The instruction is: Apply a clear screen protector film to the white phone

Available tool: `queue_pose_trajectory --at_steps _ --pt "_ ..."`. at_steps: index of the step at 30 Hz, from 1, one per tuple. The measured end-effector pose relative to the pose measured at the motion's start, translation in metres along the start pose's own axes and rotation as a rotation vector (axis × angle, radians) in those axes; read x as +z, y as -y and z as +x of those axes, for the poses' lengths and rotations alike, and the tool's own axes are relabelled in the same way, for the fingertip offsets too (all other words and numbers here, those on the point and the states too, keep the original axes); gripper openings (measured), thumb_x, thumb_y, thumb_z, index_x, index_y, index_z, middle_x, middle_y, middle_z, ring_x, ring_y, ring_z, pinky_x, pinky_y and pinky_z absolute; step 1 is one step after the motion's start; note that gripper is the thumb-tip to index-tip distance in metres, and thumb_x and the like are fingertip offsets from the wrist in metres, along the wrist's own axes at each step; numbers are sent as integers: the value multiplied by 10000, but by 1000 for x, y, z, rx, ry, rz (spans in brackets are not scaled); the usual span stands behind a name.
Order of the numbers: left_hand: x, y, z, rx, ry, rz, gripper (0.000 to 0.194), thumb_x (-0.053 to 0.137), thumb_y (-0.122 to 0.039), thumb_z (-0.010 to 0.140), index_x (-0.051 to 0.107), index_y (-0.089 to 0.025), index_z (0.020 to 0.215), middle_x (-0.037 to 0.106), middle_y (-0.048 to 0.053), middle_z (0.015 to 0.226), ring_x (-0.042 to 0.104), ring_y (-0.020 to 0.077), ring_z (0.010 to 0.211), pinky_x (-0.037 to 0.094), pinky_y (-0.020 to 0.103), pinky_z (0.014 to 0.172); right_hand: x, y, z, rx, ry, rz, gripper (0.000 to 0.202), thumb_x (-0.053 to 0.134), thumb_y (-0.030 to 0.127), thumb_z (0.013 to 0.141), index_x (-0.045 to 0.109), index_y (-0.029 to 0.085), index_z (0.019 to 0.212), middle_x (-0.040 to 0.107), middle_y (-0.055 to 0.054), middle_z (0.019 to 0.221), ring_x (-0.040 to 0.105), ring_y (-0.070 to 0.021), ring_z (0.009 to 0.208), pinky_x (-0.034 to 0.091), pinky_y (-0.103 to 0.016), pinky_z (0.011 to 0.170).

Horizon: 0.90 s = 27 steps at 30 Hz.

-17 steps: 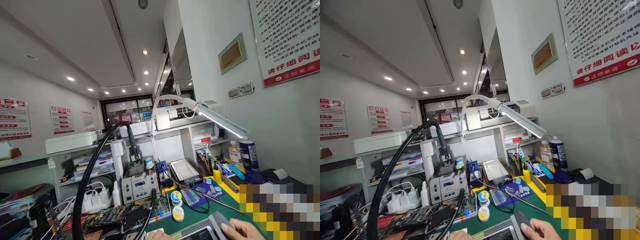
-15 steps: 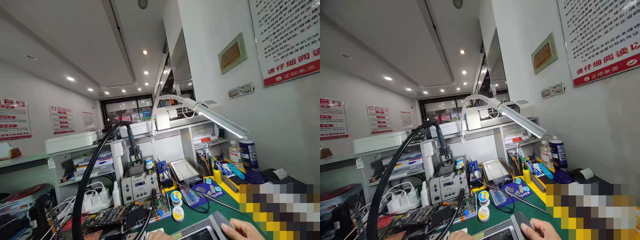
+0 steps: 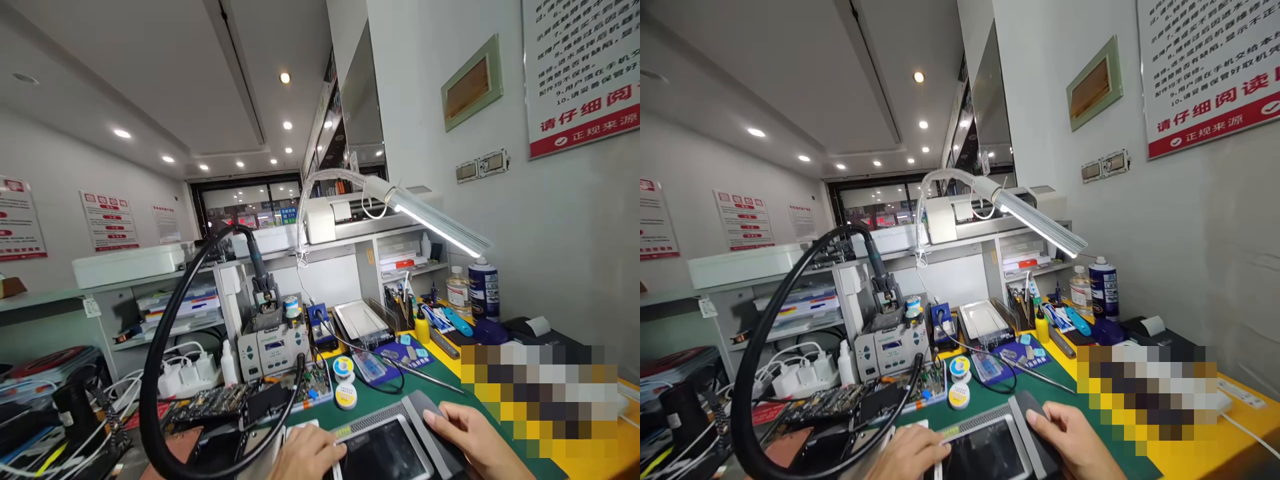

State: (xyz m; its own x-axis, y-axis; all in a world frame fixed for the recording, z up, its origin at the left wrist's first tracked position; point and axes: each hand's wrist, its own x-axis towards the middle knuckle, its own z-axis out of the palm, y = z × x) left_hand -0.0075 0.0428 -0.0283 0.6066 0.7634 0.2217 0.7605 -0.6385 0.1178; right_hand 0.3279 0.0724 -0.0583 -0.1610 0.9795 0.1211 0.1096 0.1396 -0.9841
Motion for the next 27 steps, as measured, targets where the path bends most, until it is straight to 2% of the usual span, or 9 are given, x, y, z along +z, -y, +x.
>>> queue_pose_trajectory --at_steps 2,3,6,9,13,17,19,23,27 --pt "-5 -12 -7 -17 -16 -45 569 754 -463 741 615 -294 1267 679 85 1237 616 325 1109 485 490 971 2 16 -8 46 0 21 630 636 725 722 268 227 604 226 81 553 199 -73 463 171 -219 404" --pt "-11 -20 -11 -57 -53 -61 654 764 -440 718 572 -277 1322 622 98 1328 549 354 1213 395 552 1067 3 23 -11 97 2 12 619 636 732 715 285 234 609 220 95 514 180 -62 402 141 -218 361" --pt "-30 -40 -18 -107 -42 -87 564 713 -405 762 589 -285 1299 618 67 1330 537 319 1231 358 544 1106 2 34 -15 160 -24 10 555 616 711 761 357 233 648 289 105 473 211 -53 334 148 -197 309" --pt "-40 -46 -19 -109 -30 -133 545 693 -398 776 584 -272 1295 628 64 1307 525 313 1234 351 547 1108 -1 35 -16 174 -53 27 534 587 698 797 370 231 654 320 103 456 252 -53 317 165 -181 293" --pt "-38 -46 -15 -102 -48 -175 585 690 -355 776 532 -247 1329 592 89 1314 511 300 1230 373 529 1094 -4 34 -15 157 -115 62 515 580 692 800 412 224 663 360 97 438 281 -53 303 162 -173 279" --pt "-34 -51 -11 -72 -75 -206 635 653 -234 766 449 -237 1368 603 72 1203 540 239 1151 429 433 1058 -4 34 -16 149 -155 90 507 599 682 790 432 219 667 391 90 435 302 -52 306 168 -166 279" --pt "-32 -52 -11 -68 -90 -211 661 630 -198 766 411 -236 1389 575 75 1249 511 231 1197 409 418 1085 -4 33 -18 152 -161 97 507 611 677 786 433 219 660 383 92 426 302 -52 302 172 -166 279" --pt "-26 -46 -15 -122 -104 -203 727 664 -324 801 351 -215 1448 457 133 1433 399 305 1343 334 517 1145 -3 33 -19 146 -169 108 515 618 673 785 418 220 644 387 90 427 316 -55 298 183 -169 276" --pt "-22 -38 -17 -156 -72 -214 700 660 -414 837 365 -243 1449 512 133 1393 462 317 1308 376 548 1115 -3 33 -19 139 -157 120 518 615 670 794 411 219 639 384 91 433 317 -55 300 186 -173 277"
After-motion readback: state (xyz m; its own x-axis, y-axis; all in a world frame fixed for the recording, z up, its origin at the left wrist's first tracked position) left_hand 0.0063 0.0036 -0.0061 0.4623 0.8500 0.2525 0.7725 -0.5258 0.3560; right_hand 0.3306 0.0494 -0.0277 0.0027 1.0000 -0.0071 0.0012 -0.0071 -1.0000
